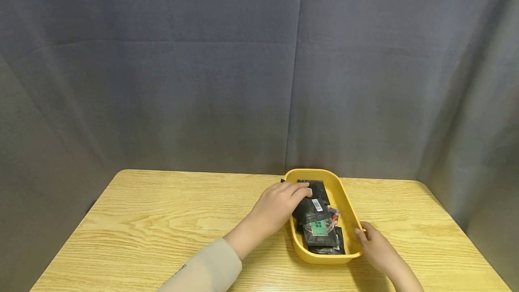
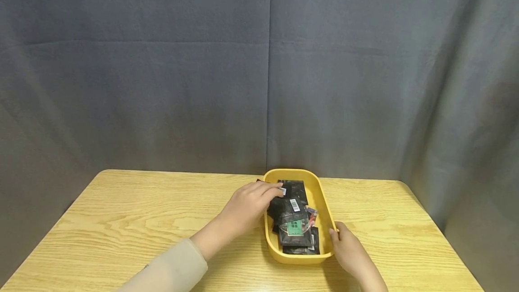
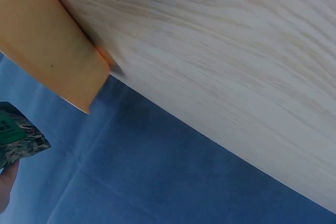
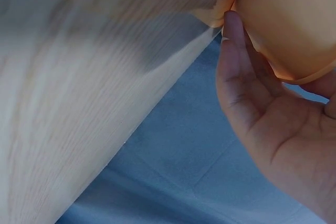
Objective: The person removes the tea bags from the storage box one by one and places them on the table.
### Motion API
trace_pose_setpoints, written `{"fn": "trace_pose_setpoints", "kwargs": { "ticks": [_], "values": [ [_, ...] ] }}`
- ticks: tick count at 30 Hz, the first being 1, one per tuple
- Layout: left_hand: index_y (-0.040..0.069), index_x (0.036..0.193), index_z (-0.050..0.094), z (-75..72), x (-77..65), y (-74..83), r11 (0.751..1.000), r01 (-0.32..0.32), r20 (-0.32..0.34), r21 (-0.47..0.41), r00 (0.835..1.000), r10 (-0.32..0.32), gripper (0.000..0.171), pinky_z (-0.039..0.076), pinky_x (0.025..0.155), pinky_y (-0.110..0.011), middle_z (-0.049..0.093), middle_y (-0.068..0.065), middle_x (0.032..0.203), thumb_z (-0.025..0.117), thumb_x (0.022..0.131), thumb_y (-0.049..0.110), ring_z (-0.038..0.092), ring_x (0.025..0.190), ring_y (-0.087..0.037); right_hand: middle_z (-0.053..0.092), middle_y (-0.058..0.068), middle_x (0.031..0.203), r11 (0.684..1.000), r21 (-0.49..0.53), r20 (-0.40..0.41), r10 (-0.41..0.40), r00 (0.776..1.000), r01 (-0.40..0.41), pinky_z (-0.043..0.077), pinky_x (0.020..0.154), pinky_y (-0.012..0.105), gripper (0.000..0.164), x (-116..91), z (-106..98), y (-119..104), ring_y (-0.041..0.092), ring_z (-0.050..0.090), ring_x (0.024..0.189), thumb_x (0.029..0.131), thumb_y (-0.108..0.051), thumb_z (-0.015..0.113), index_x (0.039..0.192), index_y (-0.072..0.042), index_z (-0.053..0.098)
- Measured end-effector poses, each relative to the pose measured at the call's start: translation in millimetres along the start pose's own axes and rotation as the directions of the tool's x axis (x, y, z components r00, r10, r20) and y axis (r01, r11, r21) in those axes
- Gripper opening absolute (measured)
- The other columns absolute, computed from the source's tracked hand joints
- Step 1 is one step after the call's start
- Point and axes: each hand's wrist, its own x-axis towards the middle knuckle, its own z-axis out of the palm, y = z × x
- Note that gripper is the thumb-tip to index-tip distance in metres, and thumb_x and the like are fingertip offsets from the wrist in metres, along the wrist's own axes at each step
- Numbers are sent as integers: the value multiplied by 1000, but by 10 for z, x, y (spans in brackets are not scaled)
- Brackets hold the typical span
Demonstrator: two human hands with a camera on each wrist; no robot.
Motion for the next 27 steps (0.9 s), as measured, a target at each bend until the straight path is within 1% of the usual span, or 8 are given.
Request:
{"fn": "trace_pose_setpoints", "kwargs": {
  "ticks": [4,8,10,14,19,22,25,27],
  "values": [
    [16,121,64,-51,-69,-93,998,38,-15,-41,999,-39,35,49,98,-30,65,2,125,67,90,0,62,113,-14,61,34,115,1000,-3,-2,1,1000,-1,51,87,55,39,1,-2,-7,48,60,108,106,-8,39,131,21,41],
    [17,122,63,-73,-147,-184,991,82,-39,-106,995,-87,40,50,96,-29,67,2,122,67,88,-5,64,111,-14,59,35,117,1000,-9,7,7,1000,-7,51,86,55,40,2,-9,3,49,59,109,106,-10,39,131,21,41],
    [17,121,63,-70,-185,-229,987,102,-51,-122,993,-109,40,51,94,-30,68,2,120,67,88,-5,64,110,-15,59,35,118,1000,-12,9,10,1000,-10,52,86,55,40,2,-10,8,49,59,110,106,-10,39,131,22,41],
    [17,119,64,-44,-266,-337,984,135,-55,-115,988,-142,41,52,92,-31,68,2,119,68,86,-6,65,108,-16,60,34,115,1000,-4,2,17,1000,-17,52,86,54,39,-3,3,17,47,61,107,106,-9,40,131,22,41],
    [16,120,66,22,-375,-504,980,177,-55,-87,982,-182,39,52,93,-33,69,2,117,67,88,-6,66,107,-17,63,31,110,1000,10,-13,11,1000,-11,53,83,52,37,-19,27,33,42,63,102,105,-7,41,129,22,43],
    [16,118,68,67,-421,-589,982,180,-29,-55,983,-182,39,52,93,-34,70,2,114,68,87,-7,66,105,-18,63,31,110,1000,3,-16,4,1000,-4,53,83,52,37,-20,25,33,42,63,102,105,-7,41,128,22,43],
    [18,112,71,123,-453,-652,984,178,32,-23,984,-178,38,53,89,-34,71,4,109,70,84,-7,67,101,-17,61,33,113,1000,-8,-8,7,1000,-7,53,84,53,39,-10,14,24,45,62,105,105,-8,41,130,22,41],
    [19,109,73,164,-475,-679,983,183,78,-12,980,-181,37,54,87,-33,71,5,107,70,84,-8,68,99,-16,60,36,115,1000,-17,-1,3,1000,-3,53,84,54,40,-2,8,29,48,61,106,106,-9,40,131,23,40]
  ]
}}
